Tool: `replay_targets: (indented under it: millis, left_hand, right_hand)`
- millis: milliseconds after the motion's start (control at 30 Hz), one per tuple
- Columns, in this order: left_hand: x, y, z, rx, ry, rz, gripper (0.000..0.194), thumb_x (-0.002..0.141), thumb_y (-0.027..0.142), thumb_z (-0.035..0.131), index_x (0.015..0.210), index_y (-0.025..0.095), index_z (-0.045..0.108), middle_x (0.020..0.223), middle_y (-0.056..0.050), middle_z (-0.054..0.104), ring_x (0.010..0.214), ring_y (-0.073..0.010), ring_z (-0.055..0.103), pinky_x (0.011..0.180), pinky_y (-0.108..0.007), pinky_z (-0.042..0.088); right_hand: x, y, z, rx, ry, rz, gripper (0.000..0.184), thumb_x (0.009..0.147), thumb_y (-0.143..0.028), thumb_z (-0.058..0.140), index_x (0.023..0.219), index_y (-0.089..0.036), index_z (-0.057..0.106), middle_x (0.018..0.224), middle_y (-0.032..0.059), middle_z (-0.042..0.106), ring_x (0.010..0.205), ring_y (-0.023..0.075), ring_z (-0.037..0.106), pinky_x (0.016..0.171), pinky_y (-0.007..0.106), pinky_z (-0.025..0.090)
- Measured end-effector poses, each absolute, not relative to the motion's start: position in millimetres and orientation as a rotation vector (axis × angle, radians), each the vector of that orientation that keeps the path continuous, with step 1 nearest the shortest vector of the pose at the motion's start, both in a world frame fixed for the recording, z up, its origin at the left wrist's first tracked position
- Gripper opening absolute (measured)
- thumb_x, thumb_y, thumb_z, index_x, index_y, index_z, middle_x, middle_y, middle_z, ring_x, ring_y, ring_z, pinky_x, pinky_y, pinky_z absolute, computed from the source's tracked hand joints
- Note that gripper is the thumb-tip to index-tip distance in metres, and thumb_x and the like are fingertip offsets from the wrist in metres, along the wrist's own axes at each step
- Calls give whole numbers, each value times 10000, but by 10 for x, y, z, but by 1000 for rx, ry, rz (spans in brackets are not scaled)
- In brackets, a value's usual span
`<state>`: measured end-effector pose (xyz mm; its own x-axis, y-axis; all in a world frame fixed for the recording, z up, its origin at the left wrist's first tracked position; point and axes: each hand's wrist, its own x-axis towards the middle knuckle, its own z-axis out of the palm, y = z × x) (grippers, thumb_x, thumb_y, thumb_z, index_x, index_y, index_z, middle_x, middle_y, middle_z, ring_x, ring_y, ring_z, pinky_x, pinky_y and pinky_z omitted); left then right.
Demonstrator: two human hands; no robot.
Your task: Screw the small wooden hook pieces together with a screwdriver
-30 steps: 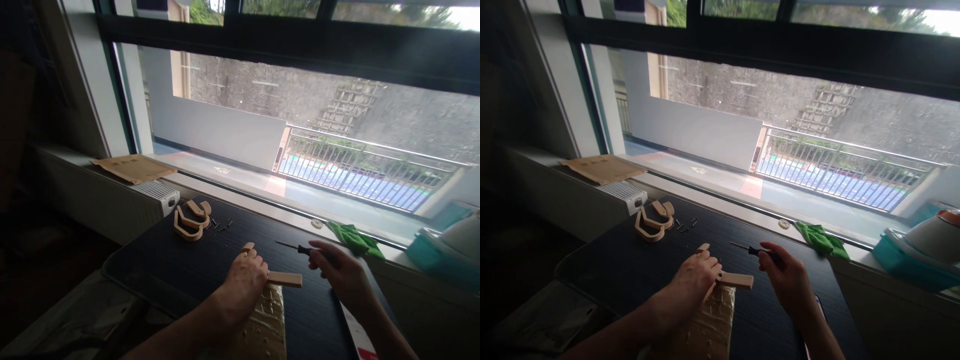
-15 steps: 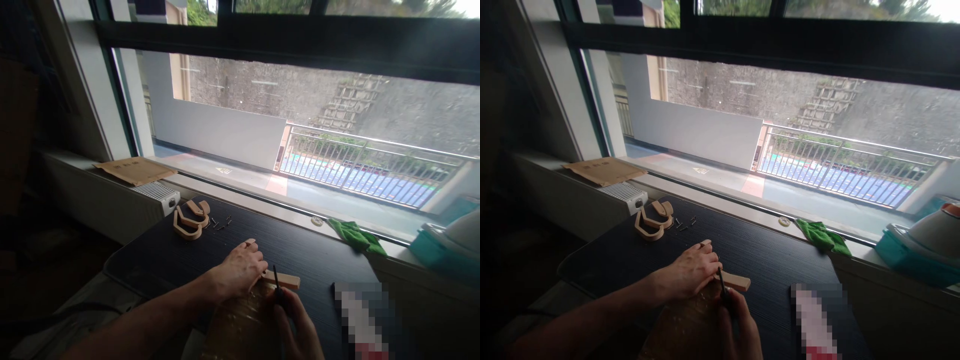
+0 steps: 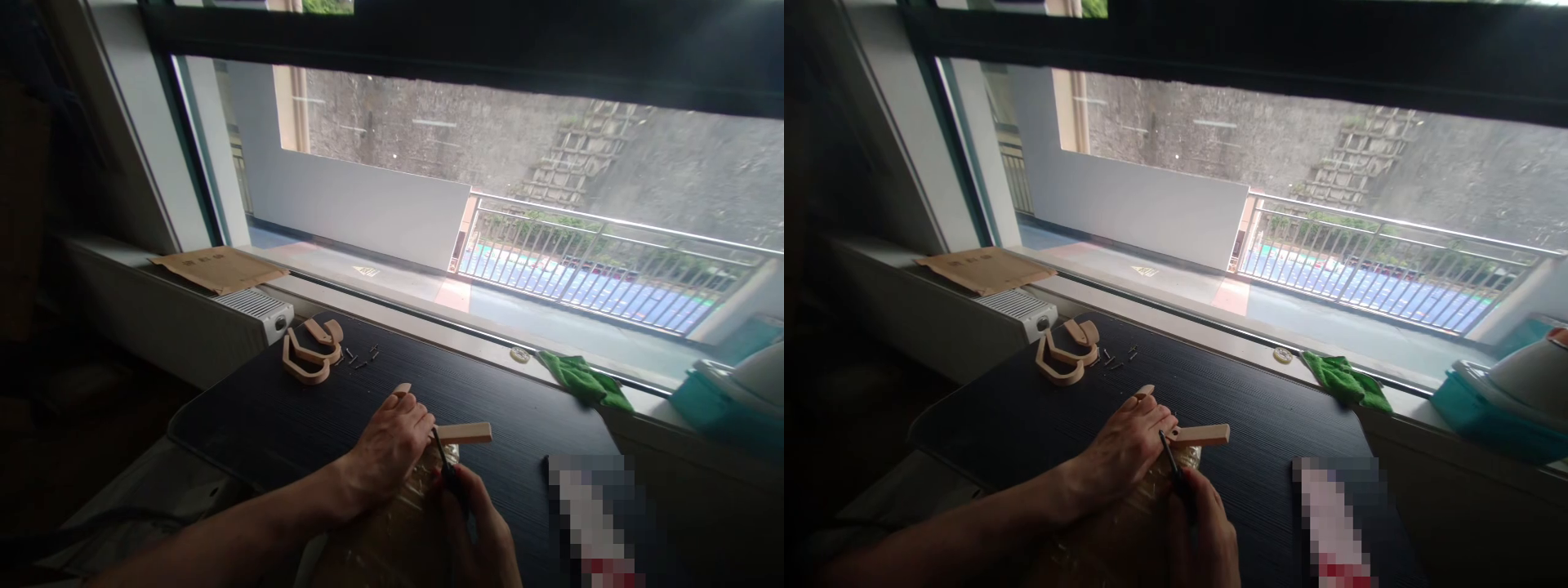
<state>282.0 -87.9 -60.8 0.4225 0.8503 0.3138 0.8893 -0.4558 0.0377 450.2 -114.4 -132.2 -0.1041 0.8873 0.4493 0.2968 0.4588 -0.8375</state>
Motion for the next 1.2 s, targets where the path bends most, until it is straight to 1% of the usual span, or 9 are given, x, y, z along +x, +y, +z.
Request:
replay_targets:
  millis: [167,300,433,700,800,900,1033,1133,1200]
  left_hand:
    - [2830,-843,-514,-2557,-1537,-202,187,894,164,446,1033,154,572,978,-66,596,1005,-233,496,1025,-409,260]
    - [2938,-745,-420,-2604,-1522,12,126,821,121,532,916,108,614,881,-108,617,826,-247,575,870,-438,390]
    - [2940,-700,-379,-2662,-1476,33,127,805,166,561,920,133,604,893,-86,607,743,-226,590,822,-440,412]
    - [2848,-874,-522,-2553,-1682,-265,240,814,150,522,1053,141,503,1006,-86,558,886,-246,559,829,-414,424]
    - [2789,-831,-415,-2442,-1846,-461,162,926,185,376,1030,157,497,961,-67,559,845,-220,564,824,-406,425]
    - [2648,-733,-172,-2298,-1990,-660,288,983,250,239,1137,138,455,1025,-102,539,860,-232,564,774,-397,435]
    - [2479,-741,29,-2447,-1993,-778,242,967,305,343,1003,206,561,918,-22,587,808,-184,597,755,-308,445]
    - [2411,-845,-27,-2537,-2016,-873,259,963,279,344,942,191,586,883,-14,605,797,-160,605,713,-251,451]
    - [2374,-904,-113,-2573,-2042,-926,291,966,260,323,885,178,590,834,-10,608,761,-149,603,687,-238,451]
  right_hand:
    - [4473,-1137,-1431,-1038,-1567,722,257,884,-322,478,1084,-206,588,990,58,710,895,187,675,770,248,533]
    - [4451,-1158,-1435,-1068,-1567,654,273,874,-340,491,1088,-206,594,1010,68,704,911,202,669,783,277,530]
    - [4425,-1191,-1395,-1108,-1552,642,281,880,-364,477,1086,-215,596,1032,64,695,929,206,659,792,286,520]
    - [4394,-1198,-1343,-1135,-1547,620,297,889,-387,455,1084,-205,584,1000,77,701,893,218,668,781,299,518]
    - [4392,-1222,-1320,-1131,-1569,656,276,895,-376,451,1078,-216,581,974,59,705,873,205,668,772,289,509]
    - [4383,-1254,-1304,-1128,-1573,686,265,893,-371,461,1074,-221,583,965,44,701,886,197,658,794,285,493]
    - [4442,-1221,-1238,-1124,-1525,808,276,883,-393,478,1058,-204,578,964,52,695,915,198,646,837,282,476]
    - [4571,-1069,-1121,-1154,-1511,916,276,882,-417,470,1017,-199,572,863,33,692,831,185,646,776,264,490]
    - [4647,-924,-1022,-1235,-1541,913,297,864,-427,488,1027,-194,576,892,38,688,817,191,636,728,266,494]
